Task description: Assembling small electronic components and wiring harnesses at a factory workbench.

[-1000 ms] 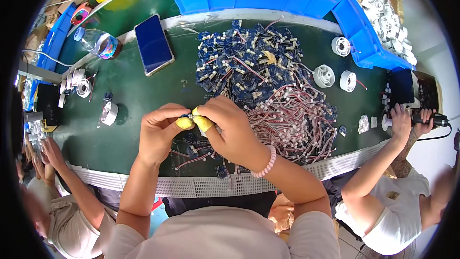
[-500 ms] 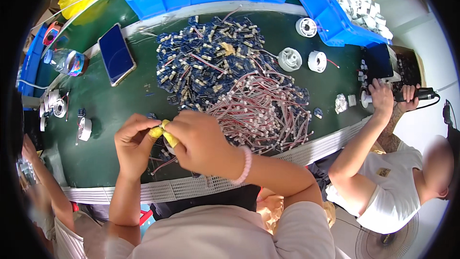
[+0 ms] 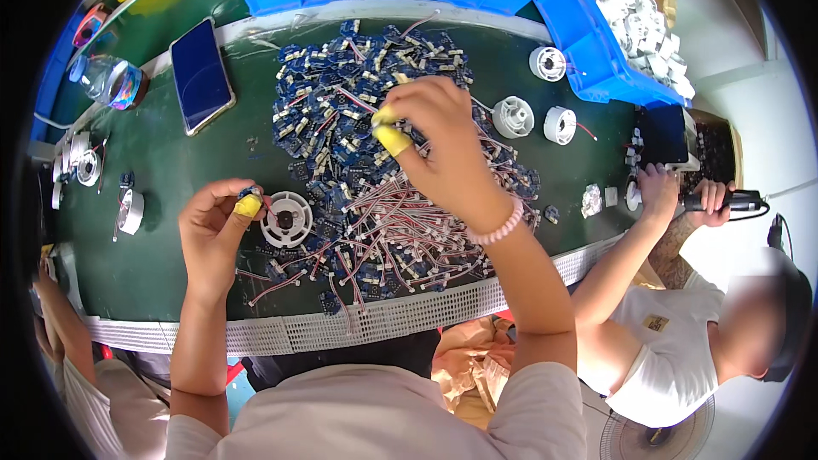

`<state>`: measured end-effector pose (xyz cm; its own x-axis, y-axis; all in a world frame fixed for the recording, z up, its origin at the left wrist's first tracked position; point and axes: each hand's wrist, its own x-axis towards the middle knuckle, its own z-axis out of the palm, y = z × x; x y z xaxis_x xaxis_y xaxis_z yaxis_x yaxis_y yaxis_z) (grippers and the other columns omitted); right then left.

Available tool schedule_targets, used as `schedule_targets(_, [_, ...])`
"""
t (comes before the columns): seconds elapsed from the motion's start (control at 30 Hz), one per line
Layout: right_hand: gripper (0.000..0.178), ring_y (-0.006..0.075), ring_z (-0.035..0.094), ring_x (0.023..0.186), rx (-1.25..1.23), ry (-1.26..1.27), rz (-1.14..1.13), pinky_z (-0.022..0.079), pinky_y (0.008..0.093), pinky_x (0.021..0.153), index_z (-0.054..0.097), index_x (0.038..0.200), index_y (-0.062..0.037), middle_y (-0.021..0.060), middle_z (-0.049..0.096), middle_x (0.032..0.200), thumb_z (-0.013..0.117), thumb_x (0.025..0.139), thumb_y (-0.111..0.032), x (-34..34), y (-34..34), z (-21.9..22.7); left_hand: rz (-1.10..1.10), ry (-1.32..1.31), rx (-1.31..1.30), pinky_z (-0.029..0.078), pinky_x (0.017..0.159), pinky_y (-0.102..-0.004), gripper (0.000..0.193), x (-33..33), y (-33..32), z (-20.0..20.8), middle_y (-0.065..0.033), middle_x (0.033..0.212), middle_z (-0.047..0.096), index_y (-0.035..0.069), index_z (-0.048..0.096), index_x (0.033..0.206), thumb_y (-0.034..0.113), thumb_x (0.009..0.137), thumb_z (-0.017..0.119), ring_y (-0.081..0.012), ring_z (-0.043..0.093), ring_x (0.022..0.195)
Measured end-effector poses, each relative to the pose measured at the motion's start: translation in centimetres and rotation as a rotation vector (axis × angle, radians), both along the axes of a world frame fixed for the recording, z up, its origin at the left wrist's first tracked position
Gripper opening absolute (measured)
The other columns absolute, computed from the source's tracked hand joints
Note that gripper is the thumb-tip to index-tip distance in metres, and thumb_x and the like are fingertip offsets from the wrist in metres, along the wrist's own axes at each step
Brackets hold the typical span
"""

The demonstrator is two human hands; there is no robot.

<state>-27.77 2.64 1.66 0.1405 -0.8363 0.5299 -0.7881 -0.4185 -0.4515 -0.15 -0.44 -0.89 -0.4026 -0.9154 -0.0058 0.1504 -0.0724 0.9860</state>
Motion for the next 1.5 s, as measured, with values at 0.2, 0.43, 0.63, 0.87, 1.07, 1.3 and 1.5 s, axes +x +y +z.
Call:
schedule_targets(0.2, [0.015,0.0096,0.055,0.087,0.348,-0.936,0.150,0.043,0.0232,0.080,0.056,0.099,-0.0008,0.0041,0.058,0.093,0.059,0.084,0.000,6.6,1.1,-0.2,-0.101,0.033,-0.009,0.054,0.076,-0.0265,0.024,0.3,0.1,0.3,-0.0099,0.101,0.060,-0.004,0.060,0.107,-0.009,0.085,0.053,-0.0177,0.062,0.089])
schedule_targets(0.43, [0.016,0.0074,0.054,0.086,0.542,-1.120,0.253,0.046,0.0222,0.076,0.054,0.102,0.0026,0.0050,0.057,0.097,0.053,0.086,0.003,9.2,1.1,-2.0,-0.029,0.104,0.042,0.052,0.083,-0.0272,0.031,0.1,0.1,0.0,-0.0103,0.106,0.059,-0.005,0.058,0.109,-0.015,0.081,0.053,-0.0176,0.061,0.095])
schedule_targets(0.63, [0.014,0.0089,0.057,0.075,0.501,-0.846,0.144,0.048,0.0212,0.064,0.056,0.096,0.0040,0.0083,0.058,0.091,0.057,0.082,0.004,10.0,0.8,-2.9,-0.035,0.124,0.059,0.052,0.083,-0.0269,0.032,0.0,0.0,0.3,-0.0106,0.106,0.059,-0.005,0.058,0.110,-0.015,0.081,0.054,-0.0165,0.061,0.094])
schedule_targets(0.87, [0.012,0.0028,0.043,0.067,0.422,-0.649,0.205,0.034,0.0170,0.055,0.053,0.091,0.0021,0.0013,0.049,0.082,0.061,0.082,0.002,10.2,0.7,-2.5,-0.017,0.064,0.033,0.051,0.081,-0.0248,0.028,0.0,0.3,0.1,-0.0089,0.101,0.061,-0.004,0.060,0.106,-0.014,0.081,0.057,-0.0145,0.061,0.092])
schedule_targets(1.07, [0.012,0.0034,0.041,0.064,0.407,-0.586,0.227,0.033,0.0176,0.055,0.053,0.091,0.0019,0.0024,0.049,0.083,0.061,0.082,0.000,9.6,0.6,-2.3,-0.032,0.056,0.023,0.051,0.080,-0.0245,0.027,0.1,0.4,0.4,-0.0085,0.101,0.061,-0.005,0.061,0.105,-0.014,0.080,0.057,-0.0141,0.061,0.091])
schedule_targets(1.3, [0.012,0.0075,0.046,0.067,0.409,-0.506,0.259,0.038,0.0210,0.058,0.056,0.090,0.0006,0.0043,0.053,0.085,0.062,0.080,-0.001,9.4,0.6,-1.9,-0.078,0.094,0.044,0.051,0.080,-0.0241,0.028,0.2,0.2,0.4,-0.0081,0.100,0.061,-0.004,0.061,0.105,-0.015,0.080,0.056,-0.0137,0.061,0.091])
schedule_targets(1.5, [0.016,0.0275,0.054,0.070,0.205,-0.396,0.183,0.044,0.0348,0.061,0.057,0.083,-0.0020,0.0102,0.055,0.074,0.065,0.070,0.000,9.8,0.7,-1.8,-0.033,0.028,0.017,0.051,0.079,-0.0237,0.027,0.0,0.6,0.4,-0.0072,0.097,0.060,-0.003,0.064,0.102,-0.015,0.079,0.057,-0.0137,0.062,0.089])
